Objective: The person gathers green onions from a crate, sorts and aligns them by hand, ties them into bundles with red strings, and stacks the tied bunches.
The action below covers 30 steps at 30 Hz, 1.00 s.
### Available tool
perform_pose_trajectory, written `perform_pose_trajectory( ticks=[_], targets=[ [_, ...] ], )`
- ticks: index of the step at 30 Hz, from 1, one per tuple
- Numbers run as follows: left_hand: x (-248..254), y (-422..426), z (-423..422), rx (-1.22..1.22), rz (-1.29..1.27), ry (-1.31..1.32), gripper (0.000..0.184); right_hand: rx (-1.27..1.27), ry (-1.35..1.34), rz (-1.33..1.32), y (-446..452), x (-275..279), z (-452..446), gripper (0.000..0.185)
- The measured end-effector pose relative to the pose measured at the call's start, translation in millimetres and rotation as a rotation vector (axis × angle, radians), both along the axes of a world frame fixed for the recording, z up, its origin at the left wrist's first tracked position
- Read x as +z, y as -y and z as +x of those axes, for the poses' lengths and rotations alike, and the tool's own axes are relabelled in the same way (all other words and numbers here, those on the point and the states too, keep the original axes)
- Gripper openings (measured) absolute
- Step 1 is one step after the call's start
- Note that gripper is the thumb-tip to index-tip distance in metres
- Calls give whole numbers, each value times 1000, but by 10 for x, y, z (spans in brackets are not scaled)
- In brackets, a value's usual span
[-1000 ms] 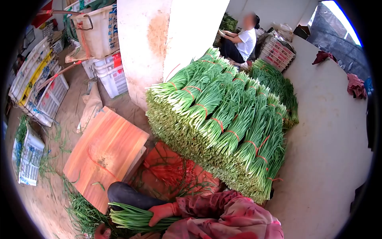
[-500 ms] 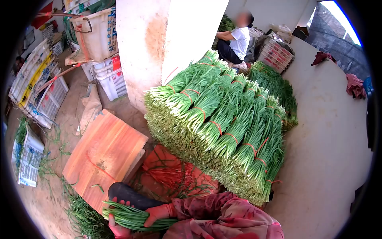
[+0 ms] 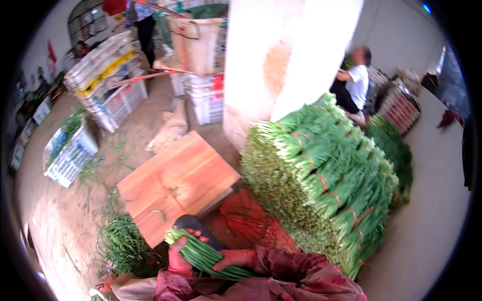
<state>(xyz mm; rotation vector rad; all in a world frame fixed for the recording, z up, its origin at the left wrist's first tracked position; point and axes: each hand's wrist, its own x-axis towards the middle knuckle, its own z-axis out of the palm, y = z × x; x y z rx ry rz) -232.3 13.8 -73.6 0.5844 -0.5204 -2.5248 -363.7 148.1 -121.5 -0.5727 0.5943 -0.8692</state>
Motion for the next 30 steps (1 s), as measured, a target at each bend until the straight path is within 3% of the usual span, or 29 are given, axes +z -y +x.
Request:
perform_pose_trajectory(
  ticks=[2,5,9,12,14,16,18,20,23,26,27,30],
  targets=[
    [184,-46,-42,34,101,-29,37,40,6,10,30,85,-35,47],
    [162,28,64,-11,40,-75,39,100,60,33,121,221,19,52],
    [61,88,288,120,-10,40,34,193,11,13,242,138,3,58],
    [45,152,441,330,38,74,30,94,-627,-192,538,407,-326,56],
    [76,213,543,407,44,71,28,-193,-664,-109,675,512,-409,60],
    [128,263,612,520,-21,169,27,-276,-616,-207,741,709,-268,64],
    [177,287,641,575,-34,179,26,-162,-756,-375,765,966,108,79],
    [165,288,692,675,-26,231,23,-188,-1014,-747,774,796,515,89],
    [111,295,837,722,15,252,21,-334,-1033,-684,784,709,925,93],
    [256,262,809,728,27,260,23,-161,-1022,-446,842,815,879,82],
    [273,273,792,724,-51,312,23,-176,-1123,-422,868,664,901,69],
    [351,258,750,719,-142,326,25,-87,-1149,-368,931,493,783,58]
  ],
)
